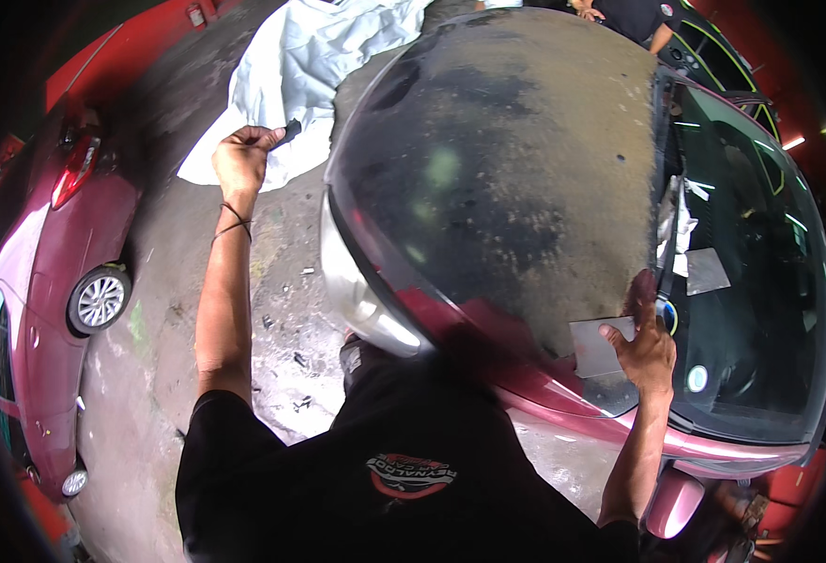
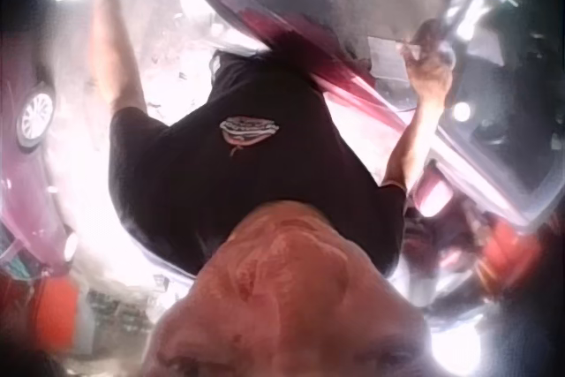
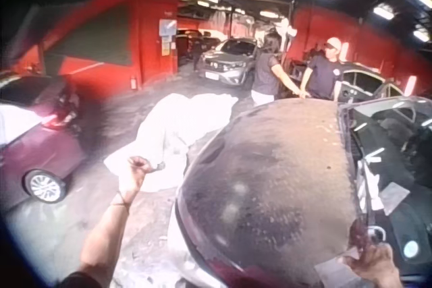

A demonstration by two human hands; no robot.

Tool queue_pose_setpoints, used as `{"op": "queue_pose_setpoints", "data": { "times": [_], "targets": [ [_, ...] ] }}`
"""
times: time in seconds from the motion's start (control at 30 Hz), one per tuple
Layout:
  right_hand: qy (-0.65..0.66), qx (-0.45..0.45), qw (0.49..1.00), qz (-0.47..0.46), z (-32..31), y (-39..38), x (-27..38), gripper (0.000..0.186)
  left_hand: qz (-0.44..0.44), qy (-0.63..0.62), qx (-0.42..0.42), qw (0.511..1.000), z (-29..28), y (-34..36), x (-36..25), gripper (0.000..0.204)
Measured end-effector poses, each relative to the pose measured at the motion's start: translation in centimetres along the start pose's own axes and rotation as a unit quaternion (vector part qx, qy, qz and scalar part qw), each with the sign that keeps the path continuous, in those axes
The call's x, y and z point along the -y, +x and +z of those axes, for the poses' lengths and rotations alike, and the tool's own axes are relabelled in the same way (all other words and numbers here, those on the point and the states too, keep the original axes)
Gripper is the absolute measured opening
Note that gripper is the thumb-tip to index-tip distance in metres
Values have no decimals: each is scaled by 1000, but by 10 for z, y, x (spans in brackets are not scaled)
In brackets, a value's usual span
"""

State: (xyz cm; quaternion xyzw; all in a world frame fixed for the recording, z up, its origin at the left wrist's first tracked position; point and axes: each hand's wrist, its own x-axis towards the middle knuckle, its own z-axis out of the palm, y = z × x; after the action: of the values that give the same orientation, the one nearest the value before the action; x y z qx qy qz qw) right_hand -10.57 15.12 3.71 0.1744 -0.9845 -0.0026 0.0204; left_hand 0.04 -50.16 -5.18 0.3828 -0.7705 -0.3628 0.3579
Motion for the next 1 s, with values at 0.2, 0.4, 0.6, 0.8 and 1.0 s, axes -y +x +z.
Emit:
{"op": "queue_pose_setpoints", "data": {
  "times": [0.2,0.4,0.6,0.8,1.0],
  "targets": [
    [-17,20,997,74,26,-8,16,106,-22,125,57,990,-37,11,85,18],
    [55,98,979,171,26,-13,22,92,-2,285,103,953,-67,28,110,23],
    [21,41,985,167,41,-33,21,96,80,323,150,931,-80,55,193,39],
    [9,83,980,183,39,-43,16,101,151,243,279,917,-27,-8,153,40],
    [-38,37,970,239,59,-37,55,135,33,-113,653,748,31,-194,35,23]
  ]
}}
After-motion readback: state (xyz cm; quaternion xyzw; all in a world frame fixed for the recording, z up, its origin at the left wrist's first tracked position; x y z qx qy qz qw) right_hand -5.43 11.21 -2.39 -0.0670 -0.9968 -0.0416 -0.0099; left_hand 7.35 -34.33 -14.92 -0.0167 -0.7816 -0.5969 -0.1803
